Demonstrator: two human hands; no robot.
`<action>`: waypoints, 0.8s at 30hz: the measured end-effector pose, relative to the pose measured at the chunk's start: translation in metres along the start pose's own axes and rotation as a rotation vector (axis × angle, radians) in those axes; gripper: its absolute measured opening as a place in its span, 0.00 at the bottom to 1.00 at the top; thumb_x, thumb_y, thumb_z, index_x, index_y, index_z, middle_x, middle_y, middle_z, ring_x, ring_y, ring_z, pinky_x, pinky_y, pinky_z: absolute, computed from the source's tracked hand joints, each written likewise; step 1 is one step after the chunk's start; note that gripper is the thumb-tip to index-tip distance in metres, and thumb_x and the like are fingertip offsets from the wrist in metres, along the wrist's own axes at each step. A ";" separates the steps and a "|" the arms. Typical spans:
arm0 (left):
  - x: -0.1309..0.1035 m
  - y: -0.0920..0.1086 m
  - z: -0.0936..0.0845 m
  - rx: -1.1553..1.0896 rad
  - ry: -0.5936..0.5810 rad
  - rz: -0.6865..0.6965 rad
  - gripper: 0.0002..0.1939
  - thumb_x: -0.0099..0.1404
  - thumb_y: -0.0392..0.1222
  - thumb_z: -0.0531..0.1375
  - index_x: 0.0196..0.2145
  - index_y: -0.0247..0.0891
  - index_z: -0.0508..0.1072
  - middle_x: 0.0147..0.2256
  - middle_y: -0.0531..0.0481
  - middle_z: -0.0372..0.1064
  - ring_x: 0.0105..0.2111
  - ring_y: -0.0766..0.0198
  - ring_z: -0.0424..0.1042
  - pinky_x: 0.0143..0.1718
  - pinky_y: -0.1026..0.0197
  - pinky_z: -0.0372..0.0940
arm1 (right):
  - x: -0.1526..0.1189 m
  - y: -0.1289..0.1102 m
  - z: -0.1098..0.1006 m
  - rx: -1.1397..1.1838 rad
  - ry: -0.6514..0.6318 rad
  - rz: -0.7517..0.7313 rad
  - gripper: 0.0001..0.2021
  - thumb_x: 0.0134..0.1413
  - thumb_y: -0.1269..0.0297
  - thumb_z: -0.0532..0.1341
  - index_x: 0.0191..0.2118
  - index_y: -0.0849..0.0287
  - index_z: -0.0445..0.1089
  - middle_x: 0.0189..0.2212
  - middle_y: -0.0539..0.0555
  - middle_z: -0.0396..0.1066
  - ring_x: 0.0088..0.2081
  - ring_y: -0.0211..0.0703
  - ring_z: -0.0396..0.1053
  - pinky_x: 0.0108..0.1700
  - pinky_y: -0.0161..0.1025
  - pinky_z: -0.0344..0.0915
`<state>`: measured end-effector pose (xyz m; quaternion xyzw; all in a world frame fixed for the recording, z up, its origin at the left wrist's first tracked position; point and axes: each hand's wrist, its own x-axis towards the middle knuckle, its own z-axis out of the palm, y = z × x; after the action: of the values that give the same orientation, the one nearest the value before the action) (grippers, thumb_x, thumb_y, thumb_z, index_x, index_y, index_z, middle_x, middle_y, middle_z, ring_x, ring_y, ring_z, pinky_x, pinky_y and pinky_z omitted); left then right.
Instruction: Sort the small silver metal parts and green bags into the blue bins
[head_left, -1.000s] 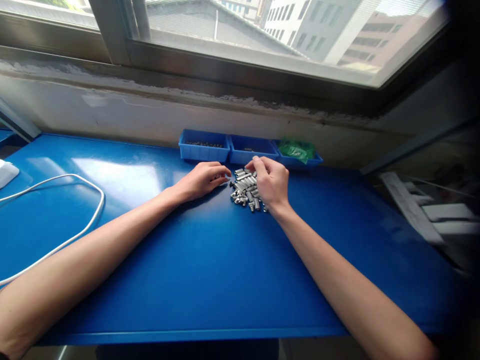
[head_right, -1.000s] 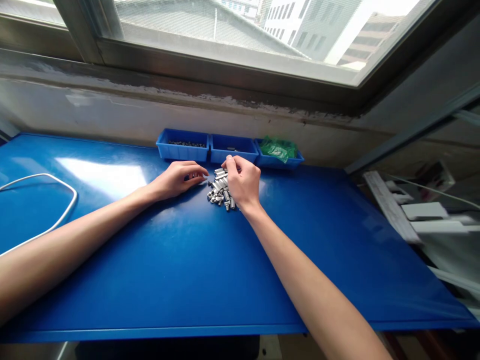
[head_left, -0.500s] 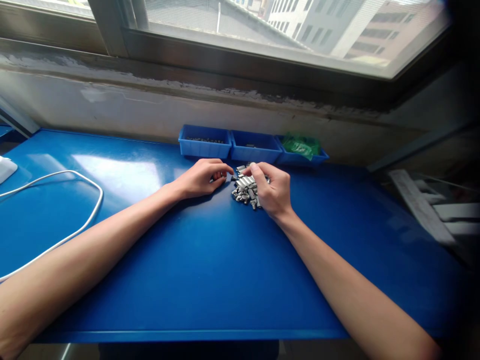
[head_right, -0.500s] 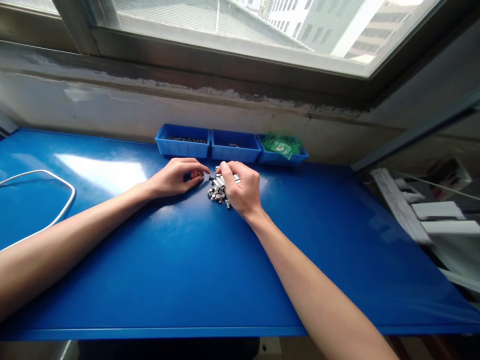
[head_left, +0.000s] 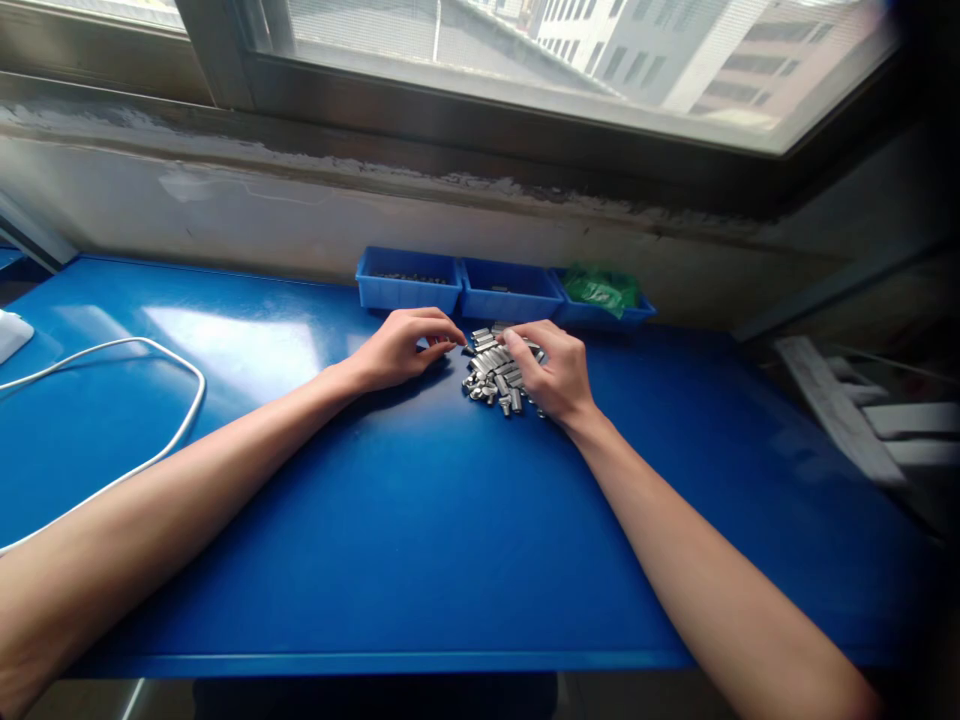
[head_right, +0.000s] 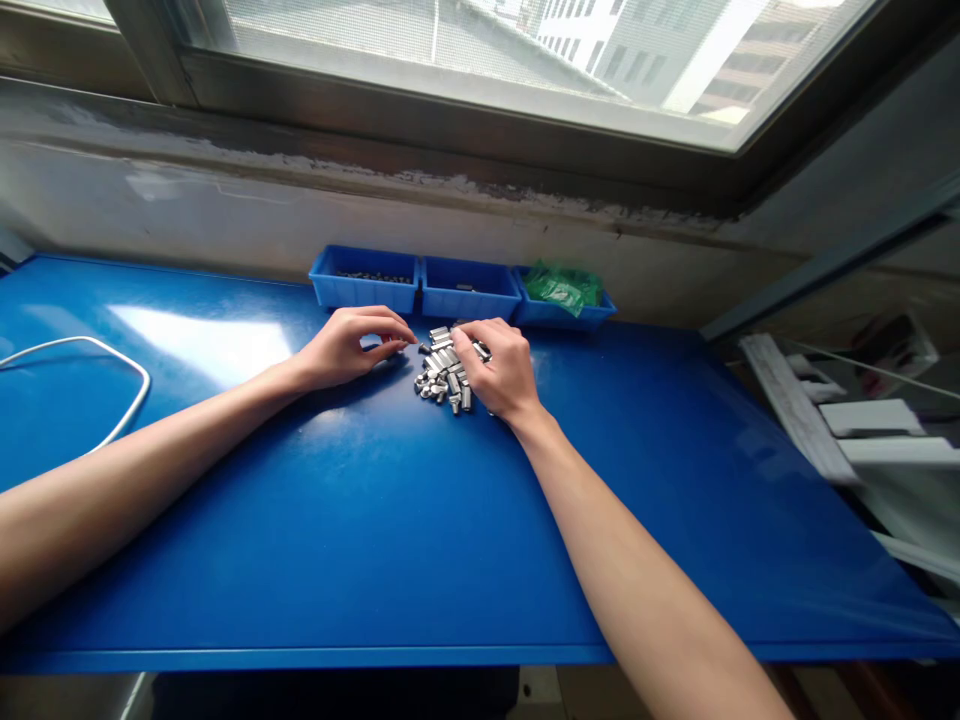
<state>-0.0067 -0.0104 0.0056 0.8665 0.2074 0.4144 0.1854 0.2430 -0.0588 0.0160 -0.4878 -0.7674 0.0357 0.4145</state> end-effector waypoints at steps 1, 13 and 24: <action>0.001 0.000 -0.001 -0.022 0.048 -0.028 0.08 0.71 0.36 0.62 0.41 0.36 0.83 0.43 0.44 0.80 0.41 0.62 0.80 0.44 0.62 0.75 | 0.000 0.000 0.001 0.006 0.016 0.003 0.13 0.68 0.58 0.59 0.36 0.55 0.79 0.37 0.55 0.83 0.43 0.54 0.78 0.48 0.50 0.67; 0.002 -0.027 -0.008 -0.119 0.456 -0.210 0.15 0.69 0.42 0.63 0.51 0.37 0.82 0.65 0.39 0.68 0.56 0.49 0.78 0.60 0.45 0.74 | 0.001 0.001 0.003 0.015 0.003 0.010 0.14 0.68 0.57 0.58 0.33 0.54 0.77 0.34 0.55 0.82 0.40 0.52 0.77 0.46 0.49 0.67; 0.000 -0.003 0.001 0.238 -0.230 0.131 0.20 0.75 0.40 0.56 0.60 0.38 0.77 0.64 0.39 0.70 0.65 0.48 0.70 0.67 0.46 0.66 | 0.001 -0.002 0.004 0.035 0.000 0.020 0.16 0.69 0.56 0.57 0.32 0.54 0.77 0.33 0.55 0.81 0.39 0.51 0.76 0.46 0.48 0.68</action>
<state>-0.0063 -0.0077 0.0036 0.9357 0.1757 0.2962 0.0766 0.2388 -0.0575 0.0143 -0.4881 -0.7619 0.0534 0.4225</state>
